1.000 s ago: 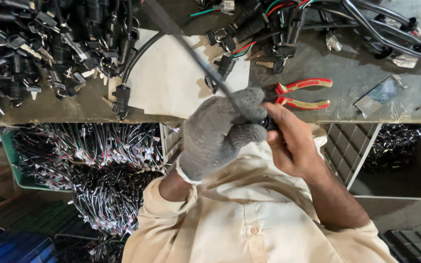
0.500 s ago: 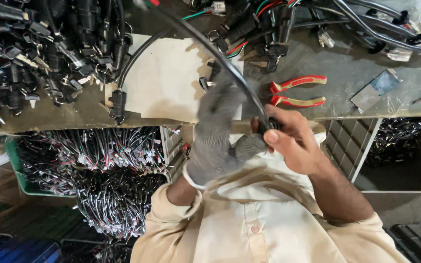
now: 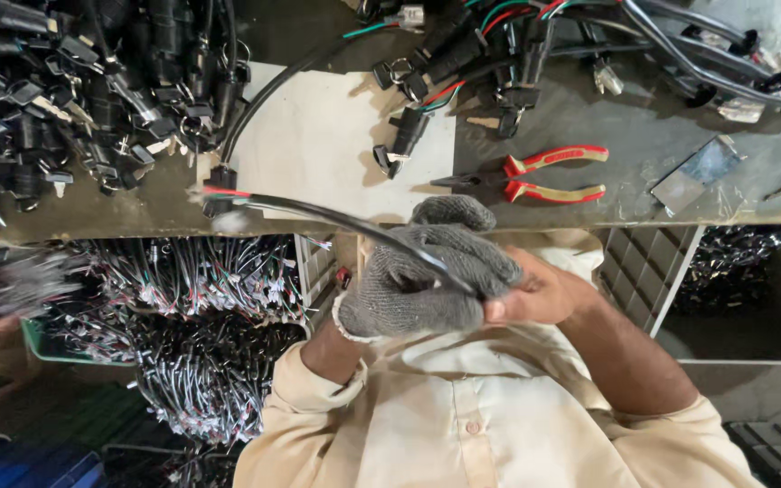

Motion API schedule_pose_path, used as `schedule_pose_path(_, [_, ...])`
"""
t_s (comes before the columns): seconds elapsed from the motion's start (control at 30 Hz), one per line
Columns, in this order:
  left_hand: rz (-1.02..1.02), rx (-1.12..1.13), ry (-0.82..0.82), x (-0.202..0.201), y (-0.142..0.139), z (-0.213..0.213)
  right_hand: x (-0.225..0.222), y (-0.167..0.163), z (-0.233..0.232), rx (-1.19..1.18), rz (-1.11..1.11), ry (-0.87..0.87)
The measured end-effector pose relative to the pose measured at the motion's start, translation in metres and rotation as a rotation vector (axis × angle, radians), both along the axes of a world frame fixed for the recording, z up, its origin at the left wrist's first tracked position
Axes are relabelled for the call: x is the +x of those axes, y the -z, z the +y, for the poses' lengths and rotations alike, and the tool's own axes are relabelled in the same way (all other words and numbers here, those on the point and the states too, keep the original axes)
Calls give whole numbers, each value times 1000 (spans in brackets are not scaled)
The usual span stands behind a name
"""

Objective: The person holds a black cable against the workbench and uses red-handled pliers to strip insulation from its end, pulling the cut insulation off to expose inner wires. They repeatedly reposition the cable and work on different sections, with bins of finished cable assemblies around the bench.

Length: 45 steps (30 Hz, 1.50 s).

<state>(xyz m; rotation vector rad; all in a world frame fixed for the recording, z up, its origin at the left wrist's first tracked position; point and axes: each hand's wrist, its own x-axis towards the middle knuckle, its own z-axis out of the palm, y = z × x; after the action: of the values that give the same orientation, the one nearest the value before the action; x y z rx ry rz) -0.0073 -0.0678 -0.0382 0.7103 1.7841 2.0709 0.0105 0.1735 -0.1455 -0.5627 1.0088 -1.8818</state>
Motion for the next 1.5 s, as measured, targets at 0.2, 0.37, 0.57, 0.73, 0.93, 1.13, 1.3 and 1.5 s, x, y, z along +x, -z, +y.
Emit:
schedule_pose_path(0.2, [-19, -24, -222, 5, 3, 11, 20, 10, -21, 163, 83, 476])
schedule_pose_path(0.37, [-304, 76, -300, 13, 7, 14, -3, -38, -41, 550, 516, 859])
schedule_pose_path(0.57, [-280, 158, -560, 17, 22, 2, -50, -73, -2, 1117, 1513, 615])
schedule_pose_path(0.73, [-213, 55, -500, 14, 15, 0, -58, -66, 8, 1262, 1496, 601])
schedule_pose_path(0.93, [-174, -82, -231, 12, -14, 0, -53, -79, -3, 569, 560, 745])
schedule_pose_path(1.13, [-435, 126, -331, 28, -26, 21, -43, -83, -18, 737, 859, 657])
schedule_pose_path(1.3, [-421, 67, -261, 27, -26, 11, -58, -82, -20, 1053, 1385, 602])
schedule_pose_path(1.5, [110, -450, -269, 33, -20, -8, -71, -83, -20, 900, 1362, 567])
